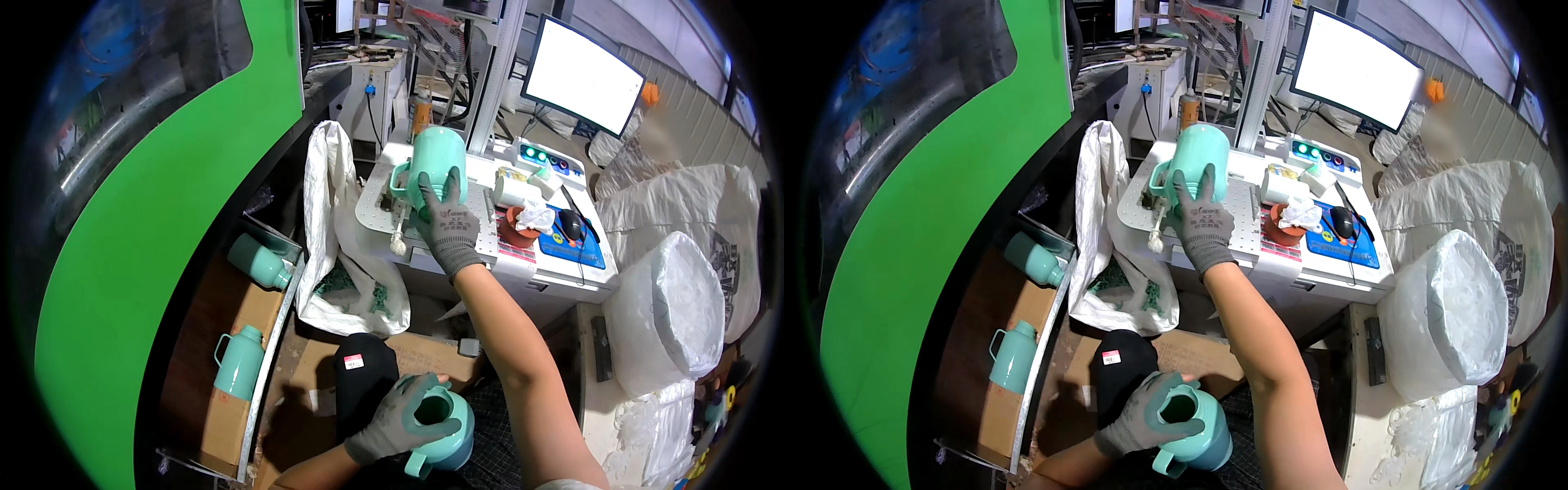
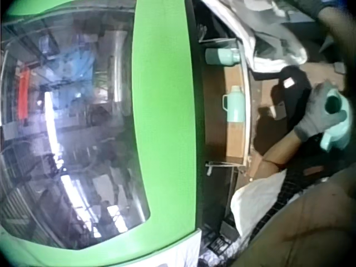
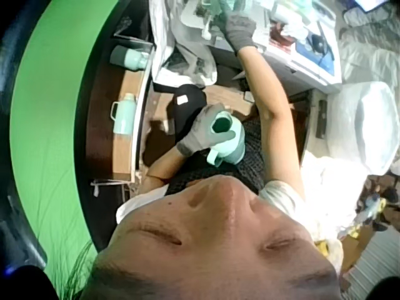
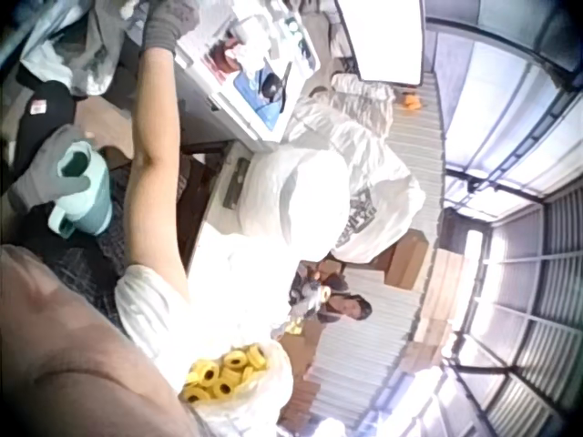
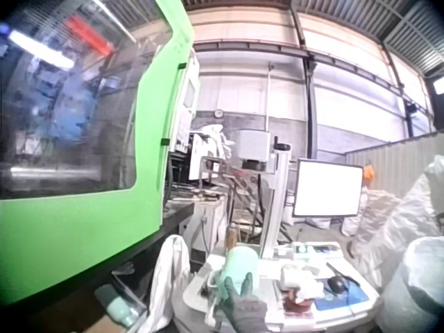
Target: The person assembles teal-colored kettles by inserting a white plastic component into the opening and then screwing on a yellow lid. The person handles the kettles one at a time, repeating the assembly process for multiple units.
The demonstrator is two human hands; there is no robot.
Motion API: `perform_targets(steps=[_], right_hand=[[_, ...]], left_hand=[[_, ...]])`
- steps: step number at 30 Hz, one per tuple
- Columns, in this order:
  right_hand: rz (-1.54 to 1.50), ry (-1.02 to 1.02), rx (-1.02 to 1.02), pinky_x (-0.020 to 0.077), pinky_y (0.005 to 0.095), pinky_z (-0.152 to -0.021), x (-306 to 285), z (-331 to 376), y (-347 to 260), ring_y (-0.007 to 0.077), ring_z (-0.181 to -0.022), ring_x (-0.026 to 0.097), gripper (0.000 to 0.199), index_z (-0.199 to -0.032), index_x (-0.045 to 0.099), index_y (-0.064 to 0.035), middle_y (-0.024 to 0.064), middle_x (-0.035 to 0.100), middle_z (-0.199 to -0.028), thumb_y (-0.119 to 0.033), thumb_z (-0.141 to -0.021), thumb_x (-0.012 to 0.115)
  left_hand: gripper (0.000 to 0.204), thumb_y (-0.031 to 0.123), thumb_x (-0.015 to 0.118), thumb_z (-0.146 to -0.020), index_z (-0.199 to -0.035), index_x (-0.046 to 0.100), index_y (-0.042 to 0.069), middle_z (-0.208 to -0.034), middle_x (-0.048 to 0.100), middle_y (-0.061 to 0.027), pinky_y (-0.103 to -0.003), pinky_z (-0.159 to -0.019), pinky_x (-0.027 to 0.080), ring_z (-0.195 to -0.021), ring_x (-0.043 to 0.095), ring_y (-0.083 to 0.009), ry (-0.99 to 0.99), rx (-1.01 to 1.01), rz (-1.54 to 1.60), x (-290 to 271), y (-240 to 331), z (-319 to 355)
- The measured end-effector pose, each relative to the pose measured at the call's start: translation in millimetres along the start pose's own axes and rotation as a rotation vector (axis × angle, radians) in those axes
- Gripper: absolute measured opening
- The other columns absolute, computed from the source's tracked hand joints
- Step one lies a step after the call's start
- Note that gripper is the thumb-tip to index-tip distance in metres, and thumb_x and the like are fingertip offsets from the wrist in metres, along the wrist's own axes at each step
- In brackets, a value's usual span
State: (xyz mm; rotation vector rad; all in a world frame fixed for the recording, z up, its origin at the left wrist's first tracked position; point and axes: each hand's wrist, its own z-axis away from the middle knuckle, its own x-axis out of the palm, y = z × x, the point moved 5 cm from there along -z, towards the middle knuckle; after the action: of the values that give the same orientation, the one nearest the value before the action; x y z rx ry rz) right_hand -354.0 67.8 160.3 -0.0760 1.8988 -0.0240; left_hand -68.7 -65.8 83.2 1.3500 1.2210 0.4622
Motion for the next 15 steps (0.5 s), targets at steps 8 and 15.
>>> perform_targets(steps=[8, 15], right_hand=[[-0.1, 0.059, -0.064, 0.0582, 0.051, -0.06, 36.1, -3.6, 45.1, 0.0402, -0.077, 0.074, 0.072, -0.159, 0.035, -0.0208, 0.0363, 0.049, -0.143, -0.036, -0.094, 0.062], [-0.461, 0.463, -0.294, 0.057, 0.0479, -0.085, -21.2, 176.0, 72.7, 0.043, -0.105, 0.068, 0.076, -0.153, 0.041, -0.0041, 0.0281, 0.047, -0.15, -0.036, -0.093, 0.074]], left_hand=[[0.071, 0.022, 0.093, -0.071, -0.132, 0.061, 0.004, -0.121, 0.064, -0.0151, -0.041, -0.098, 0.053, -0.111, 0.064, -0.0284, -0.033, 0.077, 0.04, 6.7, 0.6, -8.2], [0.07, 0.018, 0.083, -0.063, -0.125, 0.06, -0.005, -0.121, 0.059, -0.015, -0.039, -0.097, 0.052, -0.109, 0.061, -0.0275, 0.074, -0.098, 0.292, 30.0, -23.8, -8.0]])
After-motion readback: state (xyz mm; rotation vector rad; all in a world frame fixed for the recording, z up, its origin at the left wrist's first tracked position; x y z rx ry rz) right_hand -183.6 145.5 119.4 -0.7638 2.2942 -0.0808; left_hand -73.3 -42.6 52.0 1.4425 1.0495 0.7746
